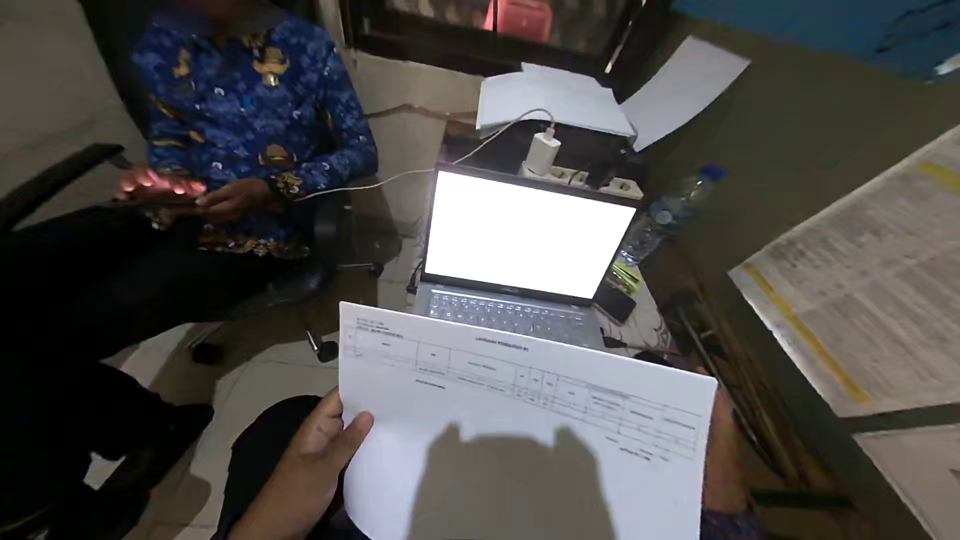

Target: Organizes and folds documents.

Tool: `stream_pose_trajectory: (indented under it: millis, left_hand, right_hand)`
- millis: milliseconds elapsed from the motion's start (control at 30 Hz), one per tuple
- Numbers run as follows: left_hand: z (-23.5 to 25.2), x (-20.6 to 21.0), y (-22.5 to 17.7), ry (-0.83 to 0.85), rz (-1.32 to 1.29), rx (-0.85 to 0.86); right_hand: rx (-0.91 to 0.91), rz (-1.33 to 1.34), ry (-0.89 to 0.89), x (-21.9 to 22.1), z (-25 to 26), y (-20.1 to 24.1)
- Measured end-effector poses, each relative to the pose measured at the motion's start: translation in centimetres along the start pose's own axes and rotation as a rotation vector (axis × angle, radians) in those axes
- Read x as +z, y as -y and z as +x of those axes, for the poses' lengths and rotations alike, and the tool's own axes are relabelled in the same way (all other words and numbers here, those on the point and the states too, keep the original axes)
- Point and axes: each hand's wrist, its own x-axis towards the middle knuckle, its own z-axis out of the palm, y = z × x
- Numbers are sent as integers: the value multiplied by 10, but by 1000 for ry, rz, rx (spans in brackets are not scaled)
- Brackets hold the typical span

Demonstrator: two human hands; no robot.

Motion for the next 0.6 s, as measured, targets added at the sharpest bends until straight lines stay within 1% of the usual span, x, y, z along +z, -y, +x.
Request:
stream_pose_trajectory:
  millis: [67, 167, 267, 333, 433, 500, 600]
  left_hand:
    - [4, -4, 2, -22, 5, 18]
    - [11, -16, 2, -83, -15, 41]
    - [18, -35, 2, -149, -106, 53]
    - [19, -44, -2, -203, -121, 41]
    - [17, -47, -6, -223, -90, 15]
    - [16, -39, -5, -242, -32, -8]
    - [11, -27, 0, -269, 66, -55]
  right_hand:
    - [23, -20, 16, 3, 0, -1]
    - [-3, -68, 19, 9, -2, -9]
    - [30, -88, 82, 5, 7, -14]
    - [54, -93, 166, -5, 34, -11]
    - [63, -156, 366, -17, 98, 0]
    - [98, -173, 462, -7, 140, -2]
    - [124, -200, 566, 30, 190, -19]
